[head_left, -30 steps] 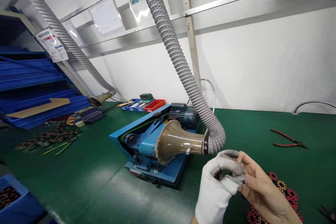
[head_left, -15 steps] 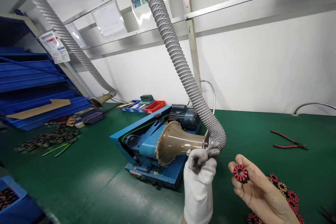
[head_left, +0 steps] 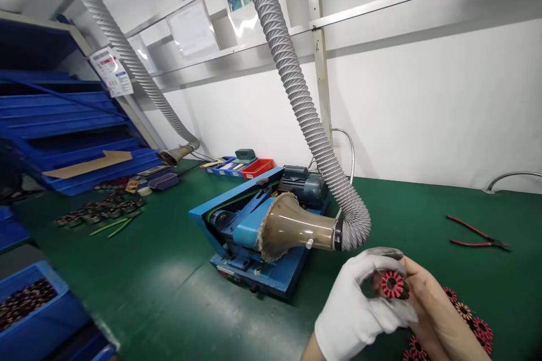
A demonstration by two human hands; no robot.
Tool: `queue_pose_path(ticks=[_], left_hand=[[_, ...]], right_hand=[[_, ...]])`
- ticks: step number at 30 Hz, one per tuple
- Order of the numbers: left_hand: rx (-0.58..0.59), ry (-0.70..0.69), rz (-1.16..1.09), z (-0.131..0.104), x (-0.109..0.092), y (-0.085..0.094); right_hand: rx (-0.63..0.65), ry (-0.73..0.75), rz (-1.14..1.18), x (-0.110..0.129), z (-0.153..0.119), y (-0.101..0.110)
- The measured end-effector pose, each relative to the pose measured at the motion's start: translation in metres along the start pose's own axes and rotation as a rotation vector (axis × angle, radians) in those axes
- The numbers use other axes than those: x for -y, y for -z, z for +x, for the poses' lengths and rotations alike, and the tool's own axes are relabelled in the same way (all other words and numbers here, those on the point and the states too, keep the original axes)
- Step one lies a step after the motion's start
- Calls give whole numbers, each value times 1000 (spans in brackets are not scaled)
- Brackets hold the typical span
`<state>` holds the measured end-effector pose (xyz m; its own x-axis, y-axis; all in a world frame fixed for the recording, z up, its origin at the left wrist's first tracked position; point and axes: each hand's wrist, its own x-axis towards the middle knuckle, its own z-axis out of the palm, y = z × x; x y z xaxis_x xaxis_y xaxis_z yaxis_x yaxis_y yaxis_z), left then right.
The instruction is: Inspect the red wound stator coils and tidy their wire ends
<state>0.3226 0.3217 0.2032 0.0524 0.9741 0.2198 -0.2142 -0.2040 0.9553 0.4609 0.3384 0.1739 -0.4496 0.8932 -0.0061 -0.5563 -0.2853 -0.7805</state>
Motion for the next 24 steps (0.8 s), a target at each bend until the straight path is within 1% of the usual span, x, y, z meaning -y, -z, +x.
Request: queue_pose_path(ticks=[2,4,6,9,12,15,17,19,21,24], left_hand=[[-4,140,-209,0,-1,-1],[-40,256,-400,1,-1,-1],[-107,305,-500,2,0,0],[-168,296,-497,2,0,4],[-192,272,-436,2,-2,7],[-196,293,-422,4,-4,5],[-152,325,-394,4,-2,0],[-79,342,-366,2,2,-9],[-20,324,-376,-1,10,-19],[-11,279,-454,-2,22,-35]], right_hand=[[-43,122,-100,2,4,5],[-106,231,-199,5,9,10],[-114,339,-236,11,11,15],[-107,486,-205,25,5,17],[-170,631,-230,45,-13,15],[-224,765,-331,64,-32,16],[-232,785,-445,73,-40,19],[-226,735,-588,78,-43,21],[-213,658,-723,79,-43,20],[-197,599,-861,75,-45,13]])
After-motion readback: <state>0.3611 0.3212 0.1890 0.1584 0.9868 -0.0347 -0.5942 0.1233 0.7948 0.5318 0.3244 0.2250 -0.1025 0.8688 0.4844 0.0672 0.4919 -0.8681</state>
